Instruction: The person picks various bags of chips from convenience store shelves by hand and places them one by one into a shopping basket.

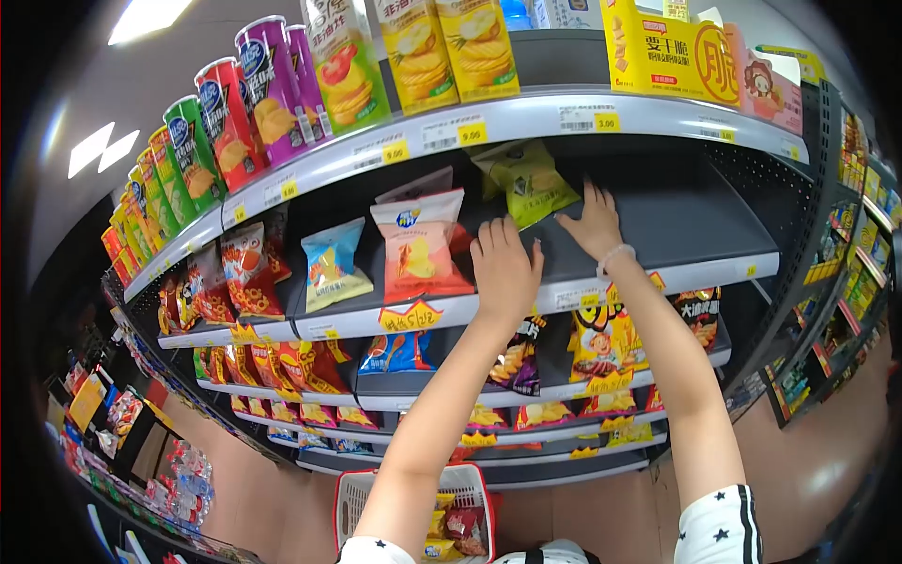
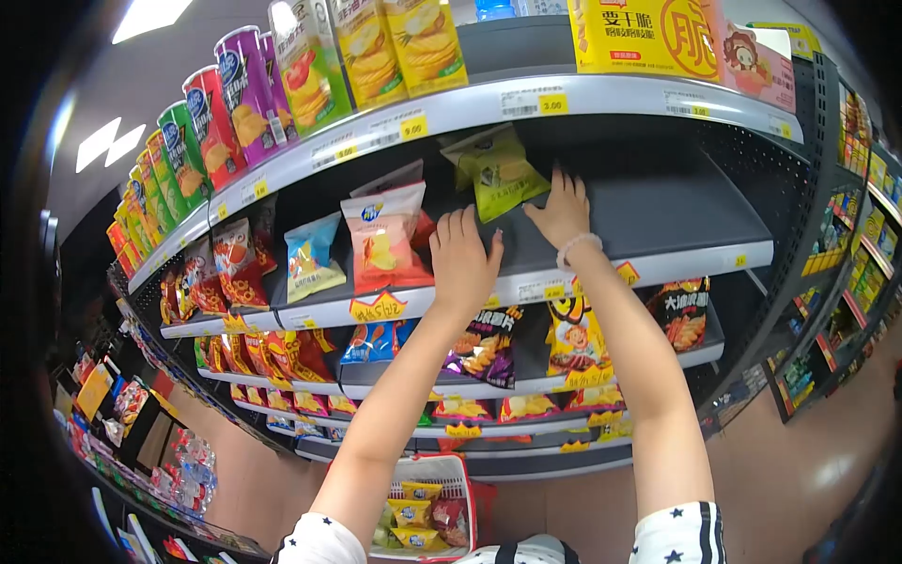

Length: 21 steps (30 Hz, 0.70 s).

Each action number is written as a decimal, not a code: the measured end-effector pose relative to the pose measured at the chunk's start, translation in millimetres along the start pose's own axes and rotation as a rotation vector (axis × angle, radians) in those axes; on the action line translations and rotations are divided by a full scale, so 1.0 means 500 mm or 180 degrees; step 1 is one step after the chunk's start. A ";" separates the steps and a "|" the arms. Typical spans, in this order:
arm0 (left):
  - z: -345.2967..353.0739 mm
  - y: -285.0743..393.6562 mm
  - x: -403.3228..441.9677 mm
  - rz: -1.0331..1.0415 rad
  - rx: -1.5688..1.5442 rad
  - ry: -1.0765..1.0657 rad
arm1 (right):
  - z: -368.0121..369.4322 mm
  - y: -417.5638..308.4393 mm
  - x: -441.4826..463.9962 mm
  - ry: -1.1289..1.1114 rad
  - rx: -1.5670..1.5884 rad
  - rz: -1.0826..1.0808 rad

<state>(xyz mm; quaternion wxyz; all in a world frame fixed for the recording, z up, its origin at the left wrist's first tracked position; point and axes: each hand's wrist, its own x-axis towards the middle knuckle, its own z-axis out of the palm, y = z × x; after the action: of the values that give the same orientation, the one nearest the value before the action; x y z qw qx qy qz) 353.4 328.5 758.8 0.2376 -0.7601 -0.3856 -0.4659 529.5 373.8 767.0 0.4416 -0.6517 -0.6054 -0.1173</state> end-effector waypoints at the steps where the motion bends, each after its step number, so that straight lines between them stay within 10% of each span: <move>1: 0.027 -0.002 0.012 -0.0268 0.0024 0.0017 | -0.008 -0.004 -0.001 -0.0067 0.0147 0.0104; 6: 0.042 -0.006 0.031 -0.1253 -0.0602 -0.0767 | -0.019 -0.011 0.001 -0.0281 0.0439 0.0401; 21: 0.020 0.003 0.037 -0.1174 -0.0299 -0.0611 | -0.050 -0.034 -0.001 -0.0129 0.0662 0.0678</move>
<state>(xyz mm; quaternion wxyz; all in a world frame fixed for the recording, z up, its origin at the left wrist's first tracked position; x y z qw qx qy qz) 365.0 341.6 770.5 0.0748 -0.7278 -0.5169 -0.4444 523.7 353.3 788.8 0.5044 -0.6652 -0.5505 0.0067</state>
